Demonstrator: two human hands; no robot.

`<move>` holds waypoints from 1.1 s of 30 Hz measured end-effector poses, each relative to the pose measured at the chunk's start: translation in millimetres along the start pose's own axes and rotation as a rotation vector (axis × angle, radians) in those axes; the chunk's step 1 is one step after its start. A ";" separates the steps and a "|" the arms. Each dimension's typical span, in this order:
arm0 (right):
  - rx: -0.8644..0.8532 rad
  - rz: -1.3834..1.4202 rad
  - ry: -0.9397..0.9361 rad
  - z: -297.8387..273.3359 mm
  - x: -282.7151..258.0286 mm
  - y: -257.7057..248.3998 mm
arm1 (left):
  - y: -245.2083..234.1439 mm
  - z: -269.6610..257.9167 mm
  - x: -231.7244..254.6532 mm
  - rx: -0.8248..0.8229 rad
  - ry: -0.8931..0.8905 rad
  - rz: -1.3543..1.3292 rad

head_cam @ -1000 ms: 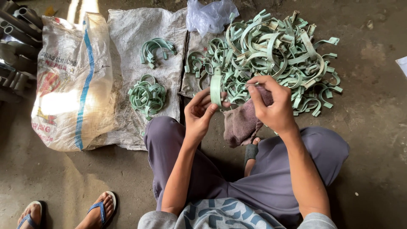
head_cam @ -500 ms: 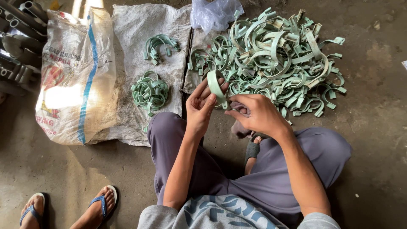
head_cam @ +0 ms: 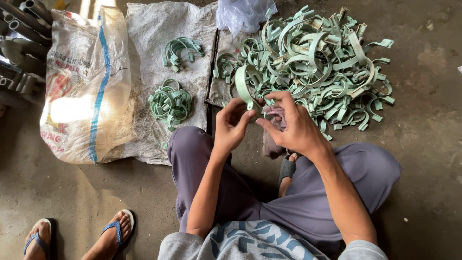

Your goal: The person sits on the floor and wipes light green metal parts with a cloth. They pick up parts from a pile, rub them with the cloth, and place them on a separate pile.

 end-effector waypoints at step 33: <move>0.273 -0.251 -0.317 -3.4 1.4 23.0 | -14.0 -2.4 -30.5 0.006 -0.035 -0.019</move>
Point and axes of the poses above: each hand's wrist, its own z-axis towards the middle knuckle, its own y-axis out of the palm, x = y × z, the point moved 3 cm from there along z, towards the middle knuckle, and after that the axes turned 5 degrees about y, right-handed, at the moved point
